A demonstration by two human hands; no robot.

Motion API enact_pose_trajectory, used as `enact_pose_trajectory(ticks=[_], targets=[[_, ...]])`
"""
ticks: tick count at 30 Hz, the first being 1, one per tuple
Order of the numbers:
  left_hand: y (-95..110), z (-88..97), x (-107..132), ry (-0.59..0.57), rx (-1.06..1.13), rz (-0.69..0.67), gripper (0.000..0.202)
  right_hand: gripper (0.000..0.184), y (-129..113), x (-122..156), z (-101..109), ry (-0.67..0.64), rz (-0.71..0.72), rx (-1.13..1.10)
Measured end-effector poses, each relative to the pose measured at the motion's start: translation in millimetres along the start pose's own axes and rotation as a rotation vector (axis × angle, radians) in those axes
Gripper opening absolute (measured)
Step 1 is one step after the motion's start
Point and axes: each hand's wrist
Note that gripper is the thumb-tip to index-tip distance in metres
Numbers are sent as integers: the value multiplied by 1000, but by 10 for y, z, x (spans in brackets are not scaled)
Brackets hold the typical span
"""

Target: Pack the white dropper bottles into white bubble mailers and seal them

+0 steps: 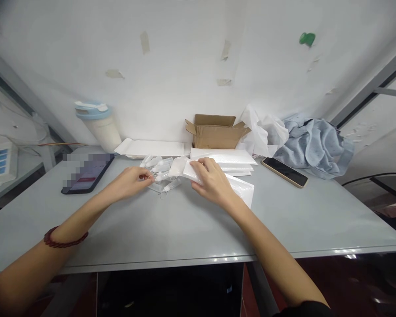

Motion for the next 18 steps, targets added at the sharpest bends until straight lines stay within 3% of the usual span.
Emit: enact_pose_trajectory(ticks=[6,12,18], targets=[[29,208,13,201,158,56,25,44,-3,-1,0,-25,-5,4],[108,236,67,156,126,-59,22,43,-22,-1,-8,-40,0,0],[120,65,61,183,16,-234,21,44,-85,18,-63,-75,46,-18]])
Point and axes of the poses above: each hand's wrist, its own x-axis away from the middle knuckle, its own z-axis out of the back of the hand, y = z × x, and after that the axes turned 2 degrees about -x, right-handed
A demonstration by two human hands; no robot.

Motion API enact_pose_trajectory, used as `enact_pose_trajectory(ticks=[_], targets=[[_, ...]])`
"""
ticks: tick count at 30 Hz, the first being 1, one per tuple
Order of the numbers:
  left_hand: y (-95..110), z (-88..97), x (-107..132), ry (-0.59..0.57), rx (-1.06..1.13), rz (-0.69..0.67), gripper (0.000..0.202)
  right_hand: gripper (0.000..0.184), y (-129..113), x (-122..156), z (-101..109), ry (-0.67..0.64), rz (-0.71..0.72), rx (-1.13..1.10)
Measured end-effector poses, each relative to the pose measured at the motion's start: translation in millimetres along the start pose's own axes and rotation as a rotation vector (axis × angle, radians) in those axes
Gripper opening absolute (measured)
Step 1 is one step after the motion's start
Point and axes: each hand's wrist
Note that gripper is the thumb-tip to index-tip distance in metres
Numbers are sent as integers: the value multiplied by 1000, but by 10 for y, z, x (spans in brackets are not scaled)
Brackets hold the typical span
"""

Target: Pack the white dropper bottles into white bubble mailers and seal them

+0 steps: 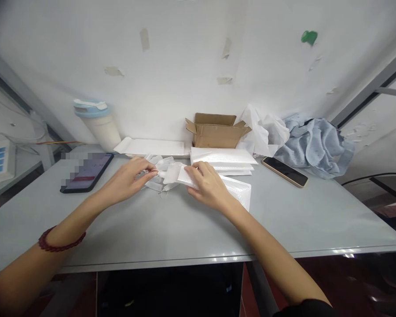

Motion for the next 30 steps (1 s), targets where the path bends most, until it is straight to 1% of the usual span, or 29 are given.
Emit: enact_pose_trajectory(ticks=[3,8,11,13,15,17,19,22,25,27,30], targets=[[15,-107,13,19,37,-22,19,45,-41,16,-50,-24,43,-7],[108,-268,55,80,126,82,9,48,-91,31,-98,-34,69,-17],[164,-352,83,119,153,117,5,49,-122,30,-94,-24,75,-37],[194,-394,98,113,165,108,4,49,-145,29,-89,-28,80,-42],[220,-417,111,89,173,72,6,49,-164,31,-89,-39,78,-39],[244,-421,120,72,177,34,8,50,-173,33,-94,-46,73,-39],[265,-411,126,72,178,28,9,51,-172,36,-101,-48,64,-45],[290,-394,127,71,202,92,6,52,-164,41,-109,-47,59,-61],[308,-396,124,45,259,173,6,52,-167,44,-117,-48,73,-78],[316,-403,122,7,334,234,8,51,-177,45,-126,-46,83,-91],[322,-401,118,-82,521,361,14,51,-199,44,-138,-53,94,-120]])
Point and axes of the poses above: each hand's wrist, its own x-axis away from the middle knuckle, its own z-axis out of the back of the hand, y = z × x, and after that the axes turned 2 degrees about -x, right-handed
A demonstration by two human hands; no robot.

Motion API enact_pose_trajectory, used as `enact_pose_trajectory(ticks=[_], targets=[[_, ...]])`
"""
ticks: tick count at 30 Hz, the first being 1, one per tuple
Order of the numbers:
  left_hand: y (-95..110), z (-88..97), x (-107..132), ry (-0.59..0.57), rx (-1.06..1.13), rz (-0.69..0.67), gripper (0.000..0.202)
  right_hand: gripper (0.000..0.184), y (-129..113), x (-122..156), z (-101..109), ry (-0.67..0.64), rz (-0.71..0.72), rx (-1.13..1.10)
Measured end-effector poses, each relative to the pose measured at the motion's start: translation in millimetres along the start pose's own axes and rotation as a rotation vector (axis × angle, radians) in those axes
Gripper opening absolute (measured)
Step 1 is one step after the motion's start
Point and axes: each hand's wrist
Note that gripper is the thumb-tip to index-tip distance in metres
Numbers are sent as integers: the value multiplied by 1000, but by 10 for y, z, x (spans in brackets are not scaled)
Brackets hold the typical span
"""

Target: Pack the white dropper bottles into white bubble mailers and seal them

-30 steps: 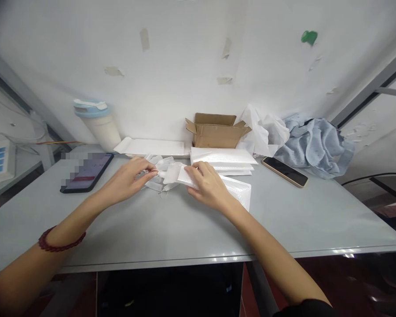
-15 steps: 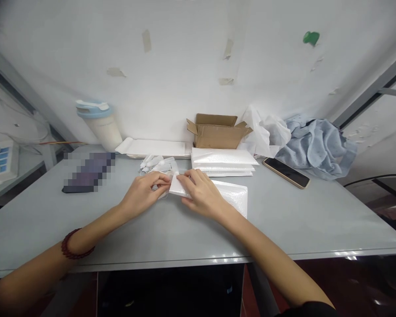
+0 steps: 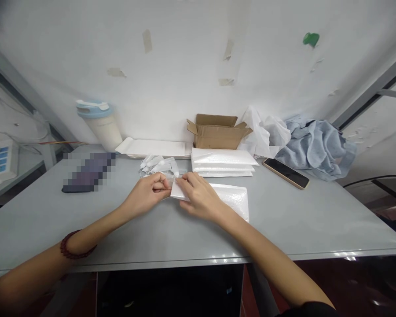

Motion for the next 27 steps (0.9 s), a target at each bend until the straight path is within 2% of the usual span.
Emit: enact_pose_trajectory(ticks=[3,5,17,19,24,25,27], targets=[[21,28,-6,-54,151,95,21,50,-19,-6,1,-18,5,-22],[42,43,-9,-54,190,103,23,50,-28,-9,10,-20,2,-27],[62,-36,51,5,22,4,12,48,-30,-4,-6,-13,20,-34],[59,-1,37,54,-34,-29,12,49,-9,-4,9,6,14,-32],[58,140,-25,282,-170,-63,17,49,31,-15,110,56,-5,-25],[58,165,-39,278,-188,-45,21,49,31,-17,135,62,-5,-28],[56,198,-65,136,-188,16,23,50,21,-19,176,72,7,-34]])
Point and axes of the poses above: each hand's wrist, its own x-axis away from the middle knuckle, its own z-axis out of the back of the hand, y = z × x, and after that the axes turned 2 degrees about -x, right-handed
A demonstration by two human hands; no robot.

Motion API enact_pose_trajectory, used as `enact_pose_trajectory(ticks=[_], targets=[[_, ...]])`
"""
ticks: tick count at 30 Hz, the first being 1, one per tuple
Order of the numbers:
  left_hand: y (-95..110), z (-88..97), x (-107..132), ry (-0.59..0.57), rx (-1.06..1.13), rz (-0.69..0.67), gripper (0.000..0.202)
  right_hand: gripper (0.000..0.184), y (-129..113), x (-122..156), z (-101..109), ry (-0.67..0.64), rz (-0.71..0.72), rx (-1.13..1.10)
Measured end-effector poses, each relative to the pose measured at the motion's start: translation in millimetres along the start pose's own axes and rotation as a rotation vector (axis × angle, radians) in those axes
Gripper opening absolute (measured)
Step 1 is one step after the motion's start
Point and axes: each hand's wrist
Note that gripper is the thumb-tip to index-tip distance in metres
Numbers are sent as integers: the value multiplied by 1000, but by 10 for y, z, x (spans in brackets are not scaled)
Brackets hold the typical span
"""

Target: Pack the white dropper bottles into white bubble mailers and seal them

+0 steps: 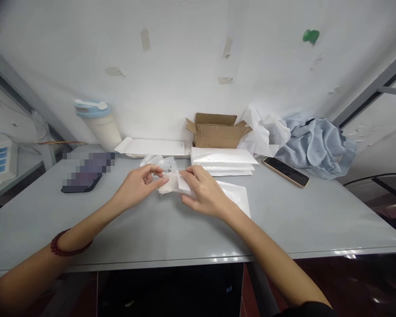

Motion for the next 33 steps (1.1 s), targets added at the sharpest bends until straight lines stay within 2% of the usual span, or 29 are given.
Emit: enact_pose_trajectory(ticks=[2,4,9,12,17,22,26,30,33], targets=[[-8,5,-19,-212,40,52,30,51,-20,-2,24,6,25,3],[-18,-7,-27,-301,88,75,41,55,-44,-2,24,4,37,36],[-36,-43,-22,-137,159,84,41,68,-113,10,-85,-66,44,301],[-35,-55,-17,-84,179,114,40,58,-150,22,-186,-89,25,465],[-18,-81,3,-75,220,129,39,48,-205,37,-288,-107,16,599],[9,-96,28,-52,234,100,42,45,-222,48,-308,-138,66,620],[22,-91,33,-72,283,69,39,39,-198,42,-292,-110,94,633],[10,-98,56,-67,157,-53,26,30,-180,17,-272,-83,99,677],[-34,-127,77,-27,-10,-295,22,28,-160,9,-268,-45,124,715]])
Point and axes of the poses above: each hand's wrist, its own x-axis away from the middle knuckle, its own z-axis out of the back of the hand, y = z × x, and after that the axes turned 2 degrees about -x, right-handed
